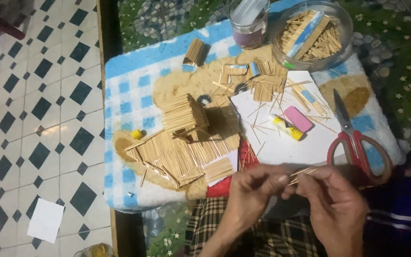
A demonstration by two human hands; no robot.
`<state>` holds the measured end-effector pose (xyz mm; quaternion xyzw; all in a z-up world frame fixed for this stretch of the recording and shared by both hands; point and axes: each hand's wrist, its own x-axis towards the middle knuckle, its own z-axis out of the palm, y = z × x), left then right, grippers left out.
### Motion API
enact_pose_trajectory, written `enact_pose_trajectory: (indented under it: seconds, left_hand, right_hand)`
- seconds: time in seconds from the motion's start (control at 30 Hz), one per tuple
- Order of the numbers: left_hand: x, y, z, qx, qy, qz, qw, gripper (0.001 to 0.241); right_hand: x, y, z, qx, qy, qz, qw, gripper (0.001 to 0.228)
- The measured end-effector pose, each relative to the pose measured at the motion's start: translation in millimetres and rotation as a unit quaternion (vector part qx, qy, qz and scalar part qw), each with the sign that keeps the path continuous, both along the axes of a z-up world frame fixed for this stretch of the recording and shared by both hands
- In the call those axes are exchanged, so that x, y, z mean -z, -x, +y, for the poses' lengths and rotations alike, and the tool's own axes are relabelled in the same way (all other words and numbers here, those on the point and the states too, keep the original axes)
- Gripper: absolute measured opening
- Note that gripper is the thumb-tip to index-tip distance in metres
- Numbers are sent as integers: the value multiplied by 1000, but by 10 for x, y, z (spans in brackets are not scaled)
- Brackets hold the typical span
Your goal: The person assembles a small wooden structure using thin wooden sticks, arranging and stacking them on a patterned mat. They handle the sticks by hand, occasionally picking up and placing them to build the model.
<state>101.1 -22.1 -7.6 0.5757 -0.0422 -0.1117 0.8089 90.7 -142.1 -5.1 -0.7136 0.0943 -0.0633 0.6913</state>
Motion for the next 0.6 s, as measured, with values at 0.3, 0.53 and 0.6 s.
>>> enact_pose_trajectory:
  seconds: [0.3, 0.53, 0.6]
  left_hand:
    - [50, 123, 230, -7, 42, 102, 994, 12]
    - [166, 218, 411, -52, 48, 129, 989, 8]
    - [262, 247, 466, -64, 87, 111, 988, 3]
  right_hand:
    - [1, -73, 177, -113, 166, -95, 975, 8]
    - [165, -374, 182, -137, 217, -117, 959, 16]
    - [159, -531, 203, -144, 343, -117, 921, 13]
